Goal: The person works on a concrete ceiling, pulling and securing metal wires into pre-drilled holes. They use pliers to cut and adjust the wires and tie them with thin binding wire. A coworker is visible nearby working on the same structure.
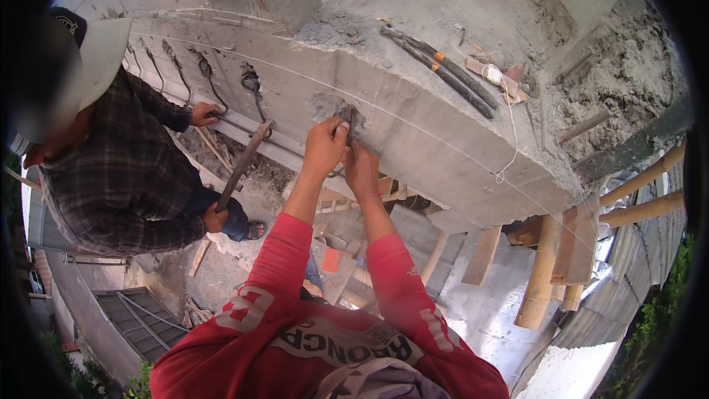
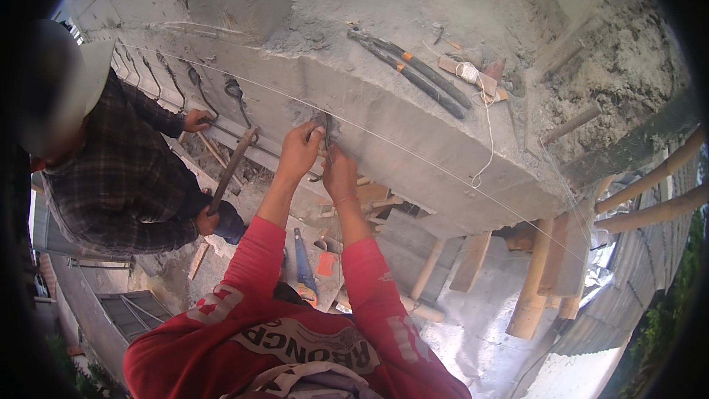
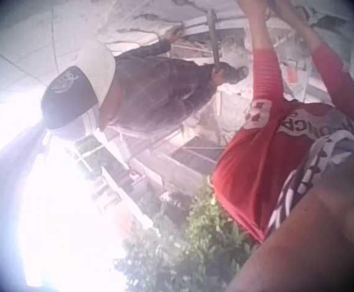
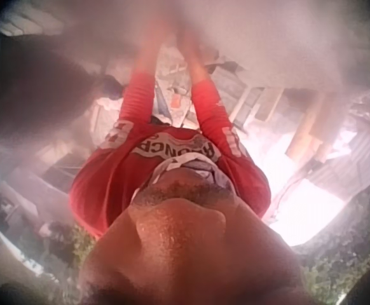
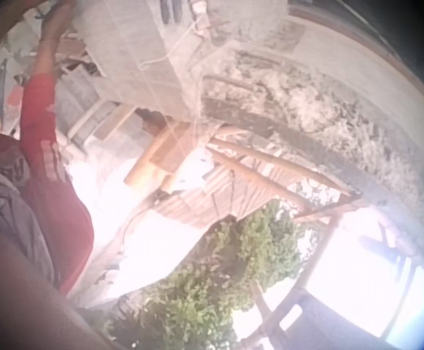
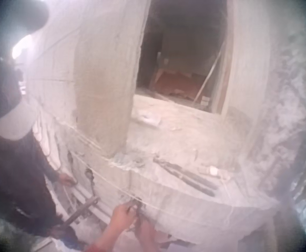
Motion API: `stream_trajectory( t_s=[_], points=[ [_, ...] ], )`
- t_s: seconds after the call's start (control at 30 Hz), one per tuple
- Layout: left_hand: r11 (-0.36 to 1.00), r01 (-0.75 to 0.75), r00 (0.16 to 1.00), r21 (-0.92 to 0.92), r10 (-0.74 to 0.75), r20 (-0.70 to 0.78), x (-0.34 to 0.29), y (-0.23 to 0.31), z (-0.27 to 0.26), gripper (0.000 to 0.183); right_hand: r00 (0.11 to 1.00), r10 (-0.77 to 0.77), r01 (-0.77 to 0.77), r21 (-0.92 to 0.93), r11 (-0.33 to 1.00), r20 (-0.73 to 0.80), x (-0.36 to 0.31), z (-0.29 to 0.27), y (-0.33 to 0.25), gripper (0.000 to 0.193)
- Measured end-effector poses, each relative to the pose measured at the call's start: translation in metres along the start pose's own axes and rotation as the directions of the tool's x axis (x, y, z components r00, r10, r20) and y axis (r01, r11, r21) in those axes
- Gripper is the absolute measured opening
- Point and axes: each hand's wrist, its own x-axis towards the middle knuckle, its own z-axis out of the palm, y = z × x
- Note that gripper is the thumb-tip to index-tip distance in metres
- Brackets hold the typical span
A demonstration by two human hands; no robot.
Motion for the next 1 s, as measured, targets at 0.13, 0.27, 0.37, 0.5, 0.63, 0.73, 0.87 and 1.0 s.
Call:
stream_trajectory(
  t_s=[0.13,0.27,0.37,0.5,0.63,0.73,0.87,1.0],
  points=[
    [0.992,0.104,0.983,-0.075,-0.114,-0.141,-0.003,-0.007,0.026,0.031,0.993,-0.109,0.110,-0.035,0.993,0.035,0.007,-0.007,0.015,0.028],
    [0.974,0.182,0.961,-0.136,-0.205,-0.184,0.001,-0.001,0.030,0.032,0.975,0.077,-0.090,0.054,0.994,0.206,0.009,-0.034,0.005,0.028],
    [0.983,0.147,0.958,-0.111,-0.169,-0.231,0.004,-0.005,0.026,0.032,0.899,0.352,-0.438,0.515,0.737,0.261,0.002,-0.055,-0.033,0.028],
    [0.988,0.146,0.959,0.047,-0.130,-0.252,0.002,0.004,0.020,0.031,0.936,0.339,-0.349,0.358,0.866,0.093,0.005,-0.072,-0.092,0.034],
    [0.977,0.013,0.975,0.214,0.035,-0.218,0.009,0.000,0.014,0.025,0.991,0.081,-0.081,0.006,0.997,-0.103,0.005,-0.062,-0.089,0.035],
    [0.937,-0.069,0.984,0.341,0.121,-0.134,0.016,-0.003,0.004,0.025,0.998,0.068,-0.067,-0.247,0.967,-0.004,-0.007,-0.052,-0.082,0.040],
    [0.976,0.130,0.991,0.174,-0.128,-0.025,0.022,0.002,-0.004,0.025,0.996,0.088,-0.080,-0.335,0.939,0.009,-0.009,-0.046,-0.071,0.042],
    [0.789,0.385,0.920,-0.478,-0.369,0.132,0.014,-0.006,-0.006,0.019,1.000,0.003,-0.006,-0.298,0.955,-0.009,-0.013,-0.046,-0.061,0.044]
  ],
)
